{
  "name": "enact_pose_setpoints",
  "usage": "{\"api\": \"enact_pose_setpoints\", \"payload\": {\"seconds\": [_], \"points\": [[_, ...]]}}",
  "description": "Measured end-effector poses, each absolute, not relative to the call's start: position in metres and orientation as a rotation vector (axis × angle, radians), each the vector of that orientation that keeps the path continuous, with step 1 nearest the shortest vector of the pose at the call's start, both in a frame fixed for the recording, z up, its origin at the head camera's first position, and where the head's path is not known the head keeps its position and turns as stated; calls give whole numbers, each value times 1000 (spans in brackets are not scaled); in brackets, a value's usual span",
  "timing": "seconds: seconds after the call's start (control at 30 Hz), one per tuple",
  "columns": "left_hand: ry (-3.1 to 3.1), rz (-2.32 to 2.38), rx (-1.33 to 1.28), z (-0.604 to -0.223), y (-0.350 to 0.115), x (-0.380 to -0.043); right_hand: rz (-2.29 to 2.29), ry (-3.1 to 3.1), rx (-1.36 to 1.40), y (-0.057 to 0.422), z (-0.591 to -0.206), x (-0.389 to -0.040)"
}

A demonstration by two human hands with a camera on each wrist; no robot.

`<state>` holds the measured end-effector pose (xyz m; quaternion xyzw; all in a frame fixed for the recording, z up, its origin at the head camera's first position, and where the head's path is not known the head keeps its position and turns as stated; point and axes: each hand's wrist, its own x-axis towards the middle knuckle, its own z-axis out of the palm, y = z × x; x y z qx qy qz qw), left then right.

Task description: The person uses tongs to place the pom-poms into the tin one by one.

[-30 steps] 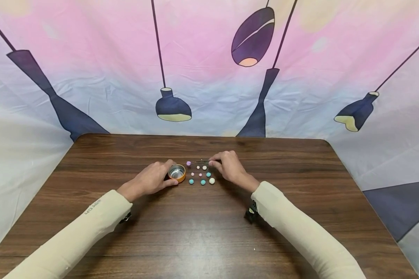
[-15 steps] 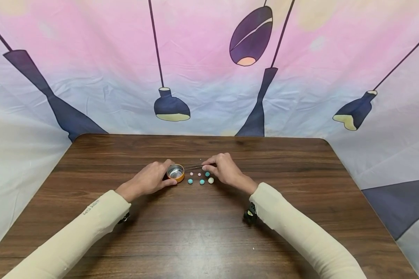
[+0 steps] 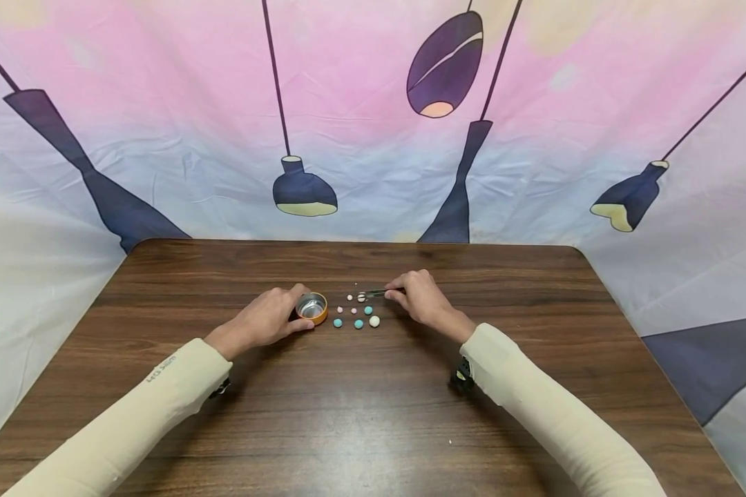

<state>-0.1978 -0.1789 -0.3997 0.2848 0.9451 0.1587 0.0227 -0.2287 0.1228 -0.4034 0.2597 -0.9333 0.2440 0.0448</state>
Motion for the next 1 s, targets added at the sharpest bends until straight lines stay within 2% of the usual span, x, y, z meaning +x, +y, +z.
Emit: {"api": "enact_pose_setpoints", "payload": {"seconds": [0.53, 1.0], "points": [[2923, 484, 874, -401, -179, -199, 683, -2814, 822, 115, -406, -230], [2918, 501, 878, -400, -180, -199, 887, -2718, 903, 97, -391, -217]]}}
